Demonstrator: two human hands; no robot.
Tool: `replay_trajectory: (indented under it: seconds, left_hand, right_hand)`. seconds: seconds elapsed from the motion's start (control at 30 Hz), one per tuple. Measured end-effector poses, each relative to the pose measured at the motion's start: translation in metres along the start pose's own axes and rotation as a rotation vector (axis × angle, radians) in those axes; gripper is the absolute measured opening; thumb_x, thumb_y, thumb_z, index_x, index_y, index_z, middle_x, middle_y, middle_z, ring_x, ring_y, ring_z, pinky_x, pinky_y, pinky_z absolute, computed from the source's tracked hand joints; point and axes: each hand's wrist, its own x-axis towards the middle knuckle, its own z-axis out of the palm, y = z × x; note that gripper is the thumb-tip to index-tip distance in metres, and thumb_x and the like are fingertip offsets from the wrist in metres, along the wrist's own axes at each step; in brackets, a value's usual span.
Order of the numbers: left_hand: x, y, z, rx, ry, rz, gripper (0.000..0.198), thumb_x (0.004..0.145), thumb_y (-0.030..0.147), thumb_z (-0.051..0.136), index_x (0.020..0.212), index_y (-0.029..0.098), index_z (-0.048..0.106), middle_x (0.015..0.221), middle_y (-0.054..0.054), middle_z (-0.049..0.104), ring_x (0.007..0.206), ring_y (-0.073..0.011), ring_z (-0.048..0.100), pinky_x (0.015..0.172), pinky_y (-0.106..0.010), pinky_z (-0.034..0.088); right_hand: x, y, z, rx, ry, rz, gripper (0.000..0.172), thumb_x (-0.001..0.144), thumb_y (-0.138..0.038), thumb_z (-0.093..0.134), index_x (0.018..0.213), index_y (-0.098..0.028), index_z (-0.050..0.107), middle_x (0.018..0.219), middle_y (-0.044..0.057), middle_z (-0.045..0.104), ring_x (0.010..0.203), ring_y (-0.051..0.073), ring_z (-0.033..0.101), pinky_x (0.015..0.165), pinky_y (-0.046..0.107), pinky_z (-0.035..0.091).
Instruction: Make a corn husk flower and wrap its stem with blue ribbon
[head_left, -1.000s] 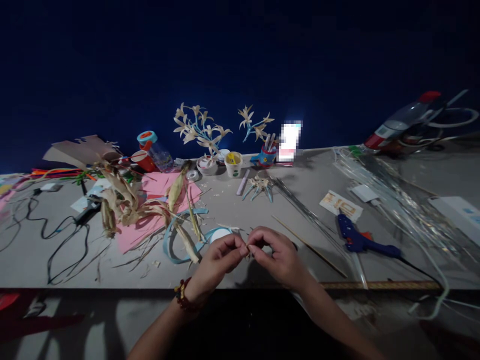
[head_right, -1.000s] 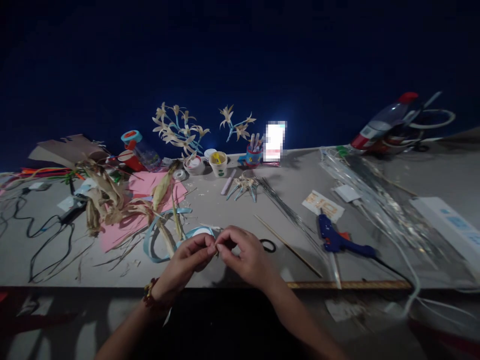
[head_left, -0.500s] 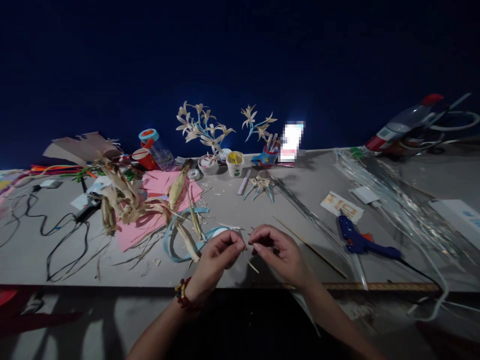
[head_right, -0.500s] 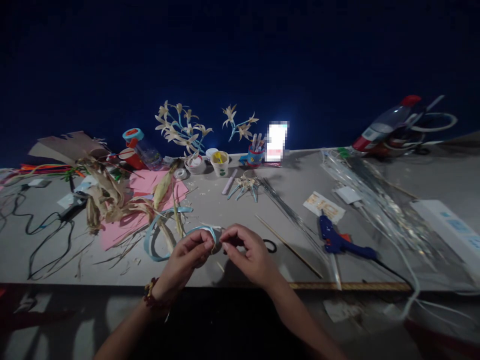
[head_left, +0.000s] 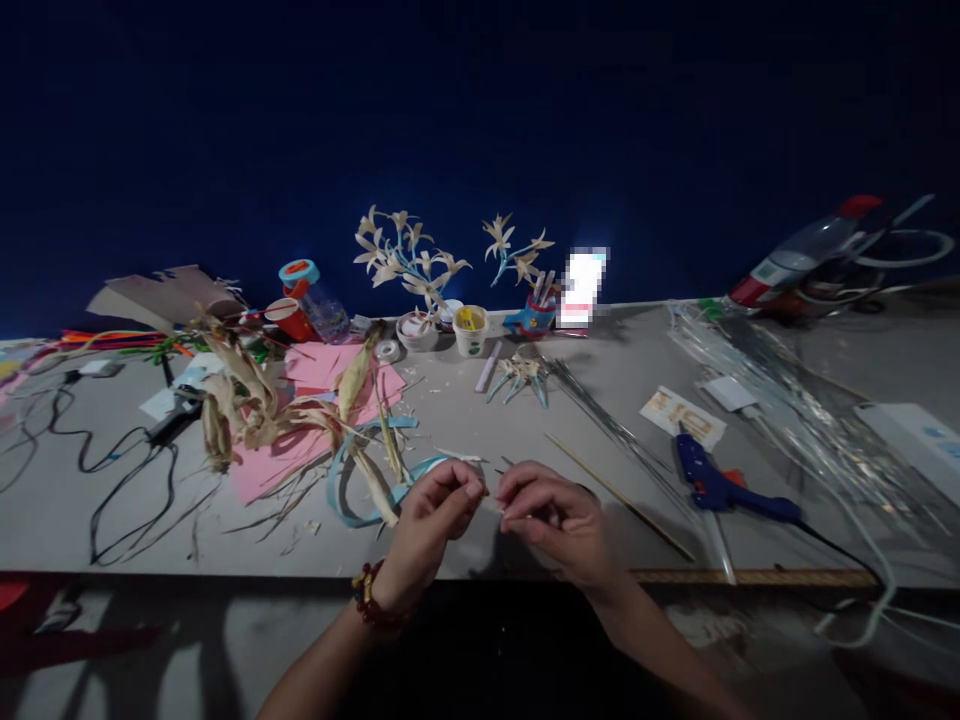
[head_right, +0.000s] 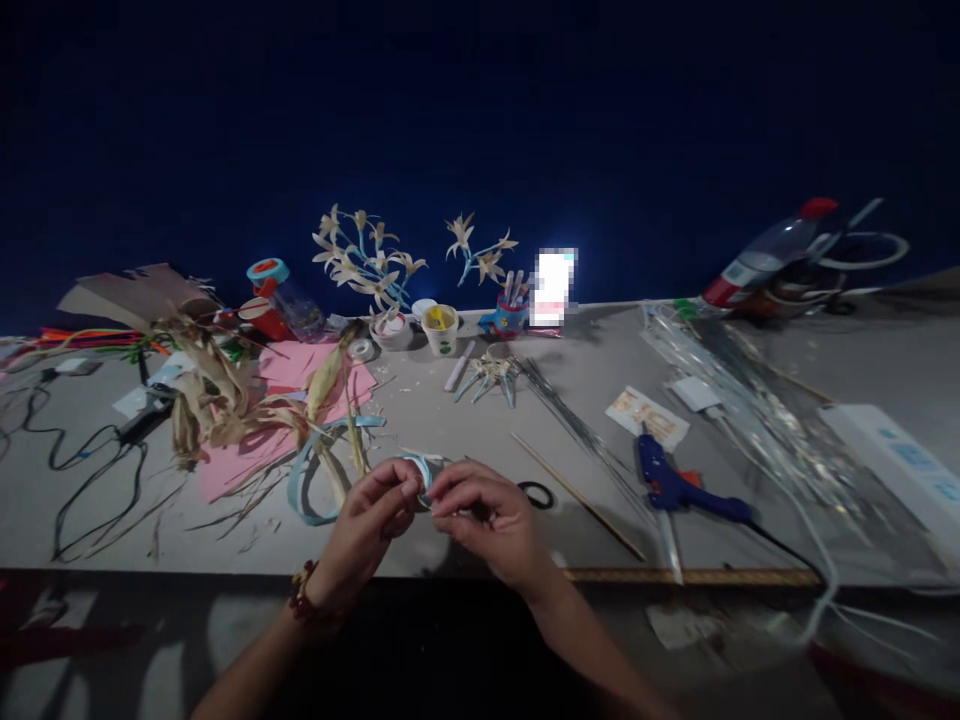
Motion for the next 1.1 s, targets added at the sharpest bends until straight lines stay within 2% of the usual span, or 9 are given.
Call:
replay_trajectory:
  seconds: [0.13,0.27,0.4,0.53,0.67,0.83,1.1]
  left_hand:
    - [-0.005,0.000,-0.003,0.105,-0.040,0.065,0.024,0.087,0.037,0.071,0.082,0.016,0.061,0.067,0.005,0.045,0.052,-0.0048,0.029,0.047,-0.020,0.019]
    - [-0.007,0.002,-0.004,0.211,-0.069,0.148,0.022,0.090,0.036,0.068,0.083,0.016,0.063,0.076,0.001,0.050,0.057,-0.0069,0.035,0.051,-0.022,0.024]
    - [-0.007,0.008,-0.003,0.326,-0.109,0.214,0.021,0.094,0.034,0.063,0.082,0.016,0.062,0.075,0.000,0.051,0.064,-0.0104,0.041,0.057,-0.024,0.031]
    - [-0.006,0.012,-0.002,0.431,-0.145,0.266,0.021,0.097,0.033,0.058,0.084,0.017,0.061,0.078,-0.002,0.054,0.073,-0.0139,0.047,0.066,-0.026,0.036]
    - [-0.005,0.014,-0.002,0.543,-0.158,0.305,0.021,0.099,0.031,0.053,0.083,0.017,0.058,0.079,-0.002,0.055,0.076,-0.0151,0.049,0.070,-0.027,0.037]
    - [-0.004,0.016,-0.001,0.615,-0.190,0.280,0.024,0.100,0.031,0.049,0.081,0.018,0.055,0.077,-0.001,0.053,0.074,-0.0146,0.048,0.068,-0.027,0.036]
    - [-0.004,0.017,0.000,0.632,-0.225,0.262,0.026,0.100,0.034,0.048,0.080,0.018,0.053,0.074,0.000,0.051,0.071,-0.0143,0.046,0.066,-0.027,0.034]
  right_hand:
    - [0.002,-0.004,0.008,0.214,0.097,0.254,0.008,0.082,-0.025,0.079,0.090,-0.026,0.077,0.079,-0.001,0.068,0.061,0.011,0.063,0.059,0.023,0.055]
    - [0.004,-0.008,0.012,0.207,0.193,0.396,0.023,0.072,-0.030,0.087,0.087,-0.022,0.071,0.071,-0.003,0.066,0.059,0.011,0.062,0.057,0.023,0.054]
    - [0.002,-0.010,0.009,-0.012,0.188,0.376,0.016,0.076,-0.031,0.082,0.079,-0.020,0.070,0.068,-0.001,0.068,0.060,0.011,0.063,0.059,0.021,0.052]
    - [0.000,-0.016,0.005,-0.259,0.085,0.316,0.008,0.084,-0.028,0.071,0.086,-0.021,0.072,0.075,0.002,0.072,0.068,0.015,0.067,0.063,0.024,0.052]
    - [-0.002,-0.027,0.003,-0.503,0.005,0.232,0.007,0.088,-0.024,0.065,0.094,-0.023,0.069,0.083,0.001,0.072,0.076,0.016,0.067,0.072,0.026,0.053]
    - [0.000,-0.036,0.001,-0.567,-0.085,0.193,0.010,0.095,-0.024,0.060,0.104,-0.025,0.064,0.092,0.001,0.072,0.084,0.015,0.068,0.079,0.025,0.053]
    - [0.000,-0.038,-0.006,-0.667,-0.186,0.141,0.016,0.096,-0.022,0.058,0.111,-0.027,0.063,0.101,0.001,0.073,0.093,0.016,0.068,0.086,0.028,0.050]
